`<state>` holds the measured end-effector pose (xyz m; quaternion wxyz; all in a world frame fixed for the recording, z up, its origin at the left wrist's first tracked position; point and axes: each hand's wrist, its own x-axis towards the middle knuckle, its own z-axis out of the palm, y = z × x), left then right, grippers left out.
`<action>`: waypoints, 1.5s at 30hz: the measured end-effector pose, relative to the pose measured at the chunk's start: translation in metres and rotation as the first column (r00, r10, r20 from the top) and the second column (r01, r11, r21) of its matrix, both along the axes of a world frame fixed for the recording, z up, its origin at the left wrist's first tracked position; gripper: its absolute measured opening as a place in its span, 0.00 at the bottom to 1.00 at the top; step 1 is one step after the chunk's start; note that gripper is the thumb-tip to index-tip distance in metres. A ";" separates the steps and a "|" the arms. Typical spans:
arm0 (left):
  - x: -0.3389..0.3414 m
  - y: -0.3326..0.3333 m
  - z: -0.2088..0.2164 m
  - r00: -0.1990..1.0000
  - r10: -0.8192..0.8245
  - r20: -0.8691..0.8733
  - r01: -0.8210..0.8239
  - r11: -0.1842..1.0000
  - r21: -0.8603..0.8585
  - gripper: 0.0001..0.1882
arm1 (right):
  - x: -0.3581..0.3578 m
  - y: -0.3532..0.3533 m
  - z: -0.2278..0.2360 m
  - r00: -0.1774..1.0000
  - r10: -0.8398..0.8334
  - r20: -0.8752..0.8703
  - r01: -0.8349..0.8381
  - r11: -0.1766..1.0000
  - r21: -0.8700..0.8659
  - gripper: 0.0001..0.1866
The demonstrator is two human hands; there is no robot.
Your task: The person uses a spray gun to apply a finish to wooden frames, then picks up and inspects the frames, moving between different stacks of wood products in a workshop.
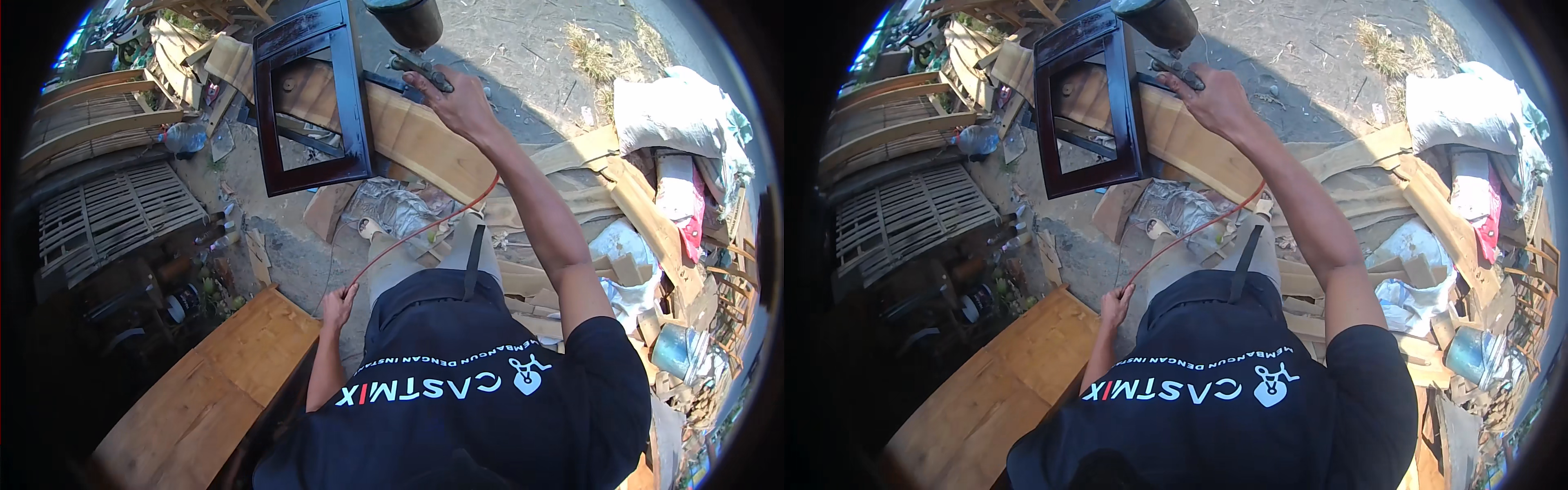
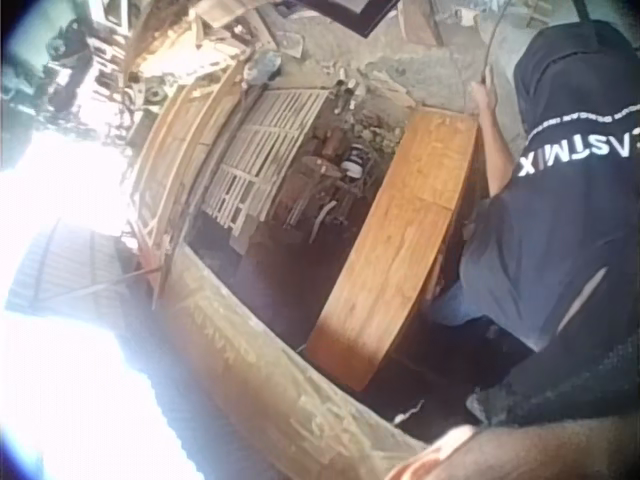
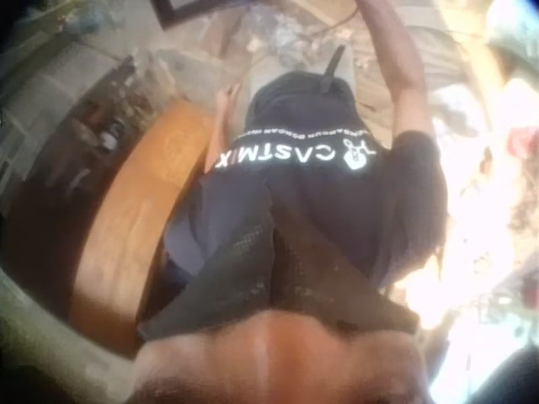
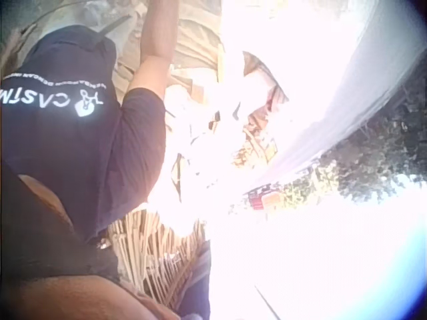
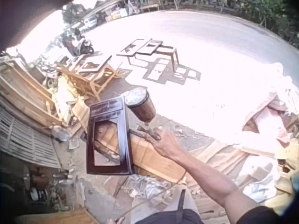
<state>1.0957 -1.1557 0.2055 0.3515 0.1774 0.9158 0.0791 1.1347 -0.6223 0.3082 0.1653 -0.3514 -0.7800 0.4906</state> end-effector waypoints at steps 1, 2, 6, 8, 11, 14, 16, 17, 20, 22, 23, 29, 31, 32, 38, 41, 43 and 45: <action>0.018 0.003 0.008 0.999 0.041 -0.014 -0.041 0.999 -0.003 0.33 | 0.003 0.010 -0.008 0.998 0.051 -0.033 -0.051 0.999 0.007 0.41; 0.033 0.005 0.016 0.997 0.076 -0.029 -0.076 0.997 -0.005 0.32 | 0.013 0.013 -0.016 0.996 0.077 -0.035 -0.078 0.997 -0.005 0.40; 0.085 0.019 0.033 0.983 0.169 -0.073 -0.171 0.985 -0.018 0.32 | 0.051 0.016 -0.014 0.970 0.241 -0.030 -0.243 0.955 -0.170 0.34; 0.102 0.027 0.034 0.976 0.201 -0.084 -0.204 0.979 -0.018 0.32 | 0.073 0.012 -0.010 0.949 0.313 -0.021 -0.307 0.912 -0.270 0.32; 0.120 0.033 0.037 0.967 0.240 -0.085 -0.244 0.969 -0.038 0.31 | 0.099 0.004 -0.019 0.915 0.402 0.020 -0.370 0.861 -0.350 0.31; 0.134 0.042 0.041 0.955 0.288 -0.075 -0.291 0.955 -0.046 0.31 | 0.119 -0.003 -0.010 0.887 0.462 0.005 -0.414 0.799 -0.436 0.32; 0.140 0.047 0.044 0.953 0.293 -0.078 -0.297 0.953 -0.057 0.31 | 0.125 -0.003 -0.014 0.850 0.527 0.000 -0.485 0.782 -0.393 0.30; 0.143 0.048 0.046 0.955 0.286 -0.082 -0.292 0.954 -0.072 0.31 | 0.126 -0.003 -0.015 0.823 0.567 0.014 -0.510 0.751 -0.421 0.29; 0.147 0.052 0.050 0.959 0.268 -0.094 -0.276 0.957 -0.085 0.31 | 0.122 -0.006 -0.020 0.798 0.603 0.000 -0.543 0.718 -0.435 0.28; 0.151 0.053 0.051 0.952 0.287 -0.104 -0.294 0.954 -0.063 0.31 | 0.115 -0.007 -0.023 0.794 0.608 -0.018 -0.564 0.726 -0.394 0.27; 0.151 0.053 0.052 0.946 0.305 -0.107 -0.310 0.950 -0.041 0.31 | 0.112 -0.005 -0.020 0.797 0.603 -0.028 -0.567 0.732 -0.377 0.27; 0.160 0.069 0.051 0.909 0.393 -0.139 -0.389 0.920 0.053 0.30 | 0.070 0.005 0.004 0.751 0.659 -0.040 -0.648 0.724 -0.236 0.25; 0.169 0.070 0.047 0.894 0.424 -0.142 -0.420 0.906 0.056 0.29 | 0.042 0.002 0.009 0.694 0.720 -0.003 -0.707 0.681 -0.191 0.24; 0.174 0.069 0.044 0.889 0.434 -0.144 -0.432 0.901 0.048 0.29 | 0.027 0.000 0.012 0.666 0.745 0.015 -0.733 0.658 -0.172 0.24; 0.193 0.085 0.046 0.834 0.530 -0.152 -0.523 0.848 0.088 0.27 | -0.065 -0.030 0.008 0.590 0.803 -0.083 -0.807 0.588 -0.058 0.29; 0.200 0.089 0.052 0.800 0.580 -0.154 -0.573 0.814 0.092 0.27 | -0.095 -0.043 0.015 0.564 0.823 -0.062 -0.825 0.560 -0.074 0.30; 0.204 0.089 0.053 0.786 0.600 -0.149 -0.594 0.800 0.086 0.27 | -0.103 -0.042 0.013 0.541 0.840 -0.028 -0.839 0.538 -0.082 0.32; 0.203 0.088 0.052 0.784 0.604 -0.146 -0.600 0.797 0.076 0.27 | -0.096 -0.031 0.008 0.536 0.844 0.004 -0.841 0.534 -0.083 0.32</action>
